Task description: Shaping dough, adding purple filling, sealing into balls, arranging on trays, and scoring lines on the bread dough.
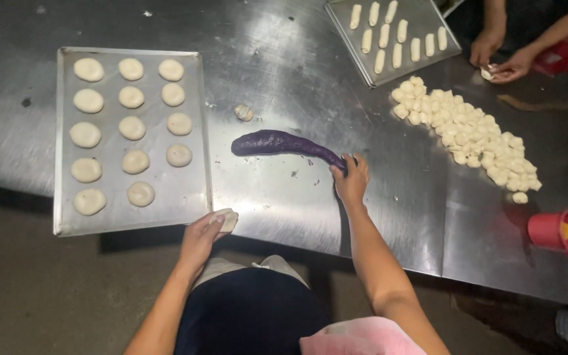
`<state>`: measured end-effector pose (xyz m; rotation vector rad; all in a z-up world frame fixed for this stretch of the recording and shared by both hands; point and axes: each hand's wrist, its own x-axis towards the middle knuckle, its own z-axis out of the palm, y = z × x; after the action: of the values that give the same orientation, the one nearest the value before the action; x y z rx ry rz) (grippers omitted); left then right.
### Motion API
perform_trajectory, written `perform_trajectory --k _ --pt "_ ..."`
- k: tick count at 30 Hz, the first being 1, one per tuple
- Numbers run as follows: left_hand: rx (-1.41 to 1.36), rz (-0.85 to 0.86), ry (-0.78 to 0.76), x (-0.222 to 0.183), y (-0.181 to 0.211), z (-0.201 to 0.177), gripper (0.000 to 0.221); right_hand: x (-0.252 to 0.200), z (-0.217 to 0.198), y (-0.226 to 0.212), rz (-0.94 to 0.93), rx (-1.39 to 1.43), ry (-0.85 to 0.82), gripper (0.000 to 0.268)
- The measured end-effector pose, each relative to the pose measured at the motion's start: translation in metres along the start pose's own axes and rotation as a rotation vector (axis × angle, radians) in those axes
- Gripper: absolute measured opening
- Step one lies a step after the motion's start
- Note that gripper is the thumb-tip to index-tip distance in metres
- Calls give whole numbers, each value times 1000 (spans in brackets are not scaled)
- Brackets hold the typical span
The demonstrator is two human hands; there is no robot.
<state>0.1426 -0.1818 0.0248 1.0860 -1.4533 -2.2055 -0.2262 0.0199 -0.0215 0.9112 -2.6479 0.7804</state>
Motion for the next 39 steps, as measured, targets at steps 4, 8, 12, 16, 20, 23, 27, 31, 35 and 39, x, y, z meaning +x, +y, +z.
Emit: perform_trajectory --k 4,8,12,16,20,23,27,31,35,39 --pt "-77 -6 28 -30 -23 3 41 10 14 3 43 77 27 32" --pt "-217 4 77 -39 -53 13 40 25 6 -12 39 349 -25 31" --pt "-177 -8 91 -39 -35 23 41 27 -6 -19 -117 354 26 43" --pt "-210 20 33 -27 -10 34 43 8 -19 43 -170 267 -125 21" --pt "-274 64 -7 -13 -1 43 43 -32 -20 139 348 483 -13 22" --pt "-243 46 28 -1 -2 54 38 -56 -51 65 442 760 -29 37" --pt "-197 17 -46 16 8 76 34 -81 -116 -152 406 1151 -376 51" --pt "-255 -5 -181 19 6 81 34 -99 -103 -220 341 1116 -370 39" --pt "-626 -122 -317 5 23 72 38 -96 -114 -249 29 705 -280 25" --pt "-362 -67 -216 -4 29 66 40 -90 -118 -273 -221 414 -262 24"
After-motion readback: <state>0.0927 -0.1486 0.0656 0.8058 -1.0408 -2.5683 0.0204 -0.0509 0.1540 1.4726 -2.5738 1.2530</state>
